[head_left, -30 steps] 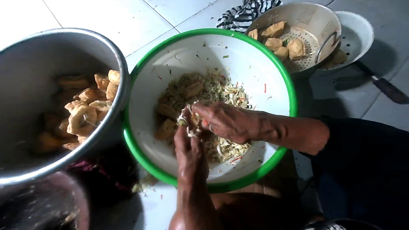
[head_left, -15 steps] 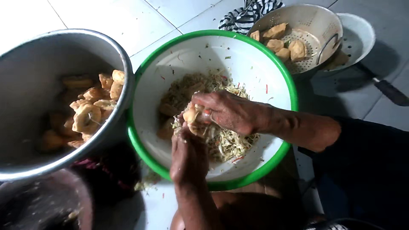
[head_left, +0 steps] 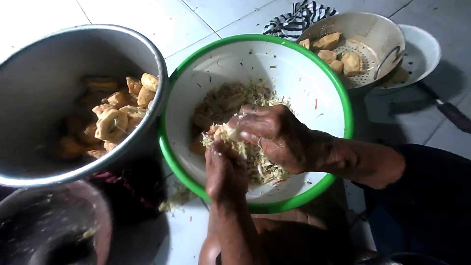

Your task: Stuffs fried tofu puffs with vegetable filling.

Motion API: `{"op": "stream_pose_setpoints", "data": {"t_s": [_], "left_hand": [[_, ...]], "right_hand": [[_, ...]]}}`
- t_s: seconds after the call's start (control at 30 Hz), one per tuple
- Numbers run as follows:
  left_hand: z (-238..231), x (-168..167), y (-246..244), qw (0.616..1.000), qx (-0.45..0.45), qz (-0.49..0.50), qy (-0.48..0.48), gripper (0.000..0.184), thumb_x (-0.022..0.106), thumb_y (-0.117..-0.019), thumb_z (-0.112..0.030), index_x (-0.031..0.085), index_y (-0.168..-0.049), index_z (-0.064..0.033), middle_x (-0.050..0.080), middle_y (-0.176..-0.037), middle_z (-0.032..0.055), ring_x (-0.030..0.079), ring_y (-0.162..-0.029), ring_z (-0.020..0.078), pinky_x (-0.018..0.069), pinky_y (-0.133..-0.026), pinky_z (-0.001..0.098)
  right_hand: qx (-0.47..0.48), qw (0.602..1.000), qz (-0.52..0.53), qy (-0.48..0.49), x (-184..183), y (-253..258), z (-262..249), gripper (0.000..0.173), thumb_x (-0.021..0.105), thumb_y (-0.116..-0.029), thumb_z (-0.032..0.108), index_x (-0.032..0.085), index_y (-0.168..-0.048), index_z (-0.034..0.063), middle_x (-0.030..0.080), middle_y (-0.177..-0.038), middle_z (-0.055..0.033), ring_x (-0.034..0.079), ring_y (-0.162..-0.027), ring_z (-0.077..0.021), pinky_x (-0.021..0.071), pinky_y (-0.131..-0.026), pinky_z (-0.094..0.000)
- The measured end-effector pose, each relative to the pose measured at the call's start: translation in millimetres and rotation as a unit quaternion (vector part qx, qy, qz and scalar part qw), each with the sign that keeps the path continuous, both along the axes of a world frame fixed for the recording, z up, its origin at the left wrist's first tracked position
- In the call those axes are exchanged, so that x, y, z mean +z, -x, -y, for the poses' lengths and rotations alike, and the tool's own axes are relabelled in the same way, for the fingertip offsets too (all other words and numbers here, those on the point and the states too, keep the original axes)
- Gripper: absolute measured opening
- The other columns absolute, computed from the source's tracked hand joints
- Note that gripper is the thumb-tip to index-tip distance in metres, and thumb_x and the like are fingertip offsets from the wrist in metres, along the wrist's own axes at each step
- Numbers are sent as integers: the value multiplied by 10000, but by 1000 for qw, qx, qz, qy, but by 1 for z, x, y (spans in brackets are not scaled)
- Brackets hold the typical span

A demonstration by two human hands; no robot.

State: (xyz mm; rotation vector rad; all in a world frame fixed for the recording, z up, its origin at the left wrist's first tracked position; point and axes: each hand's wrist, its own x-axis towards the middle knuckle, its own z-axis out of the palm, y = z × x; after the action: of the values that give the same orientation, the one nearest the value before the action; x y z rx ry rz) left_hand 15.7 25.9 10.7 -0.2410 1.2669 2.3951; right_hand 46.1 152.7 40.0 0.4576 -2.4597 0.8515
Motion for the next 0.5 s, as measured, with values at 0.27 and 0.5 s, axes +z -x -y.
{"op": "stream_pose_setpoints", "data": {"t_s": [0.27, 0.5], "left_hand": [[5, -11, -1, 995, -35, -62, -71, 407, 306, -1071, -171, 613, -807, -215, 606, -667, -91, 589, -579, -15, 519, -547, 156], [6, -9, -2, 994, -36, -75, -75, 322, 310, -1099, -247, 602, -963, -230, 630, -750, -116, 614, -665, -36, 540, -623, 152]], "right_hand": [[43, 999, -3, 5, -9, 9, -4, 178, 563, -869, -70, 738, -888, -42, 630, -827, -143, 628, -764, -218, 511, -648, -307], [-48, 991, 109, -61, 3, 1, 7, 325, 597, -960, 90, 638, -1266, -14, 675, -1109, -172, 690, -875, -258, 572, -693, -364]]}}
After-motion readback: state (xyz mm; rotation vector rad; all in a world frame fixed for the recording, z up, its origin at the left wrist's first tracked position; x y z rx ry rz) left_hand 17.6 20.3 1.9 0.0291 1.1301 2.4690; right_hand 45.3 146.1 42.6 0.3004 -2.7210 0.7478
